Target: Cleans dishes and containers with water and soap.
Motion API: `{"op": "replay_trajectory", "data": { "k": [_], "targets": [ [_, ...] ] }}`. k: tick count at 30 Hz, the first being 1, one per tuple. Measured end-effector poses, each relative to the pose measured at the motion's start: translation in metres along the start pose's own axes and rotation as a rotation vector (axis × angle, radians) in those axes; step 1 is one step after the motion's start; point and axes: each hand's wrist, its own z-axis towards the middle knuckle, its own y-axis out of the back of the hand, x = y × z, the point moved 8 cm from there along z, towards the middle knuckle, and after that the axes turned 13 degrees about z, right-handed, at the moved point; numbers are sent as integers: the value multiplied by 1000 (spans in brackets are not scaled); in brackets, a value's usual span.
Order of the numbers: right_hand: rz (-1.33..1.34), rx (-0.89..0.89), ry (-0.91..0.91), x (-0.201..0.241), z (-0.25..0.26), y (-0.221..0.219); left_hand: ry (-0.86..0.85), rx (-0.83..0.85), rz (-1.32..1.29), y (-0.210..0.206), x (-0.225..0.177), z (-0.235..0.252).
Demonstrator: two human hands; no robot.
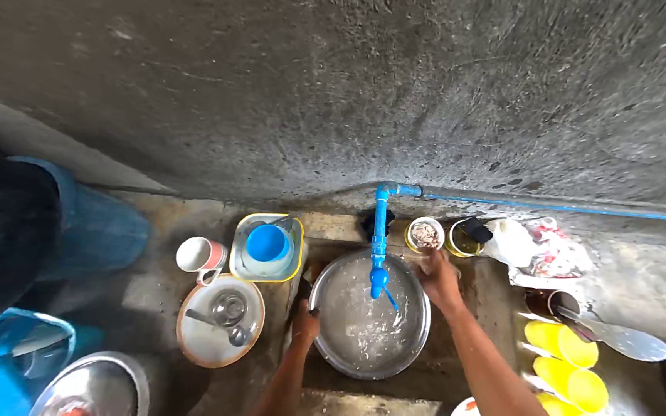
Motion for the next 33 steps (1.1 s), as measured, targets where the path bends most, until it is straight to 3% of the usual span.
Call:
{"op": "replay_trajectory", "data": {
  "k": [2, 4, 8, 11, 13, 17, 21, 29, 33],
  "targets": [
    [51, 61, -109, -32, -19, -21, -58, 0, 18, 4, -3, -5],
    [70, -8, -175, -51, -31, -19, -109, -45, 13, 12, -11, -15],
    [91, -240, 7, -31, -28, 26, -101, -159, -171, 28, -16, -40],
    [127, -200, -14, -31, -15, 41, -73, -249, -268, 38, -5, -50],
    [118, -103, -169, -56, -9, 36, -83, -265, -281, 43, -3, -56],
    [-8, -82, -420, -139, -8, 27, -163, -322, -258, 56, -18, -73],
    [-93, 104, -585, -207, -7, 11, -141, -345, -208, 74, -10, -78],
    [24, -42, -575, -215, -16, 28, -160, -392, -173, 88, -4, -89],
    [139, -161, -439, -204, -22, 53, -169, -394, -173, 88, -8, -94]
  ]
}}
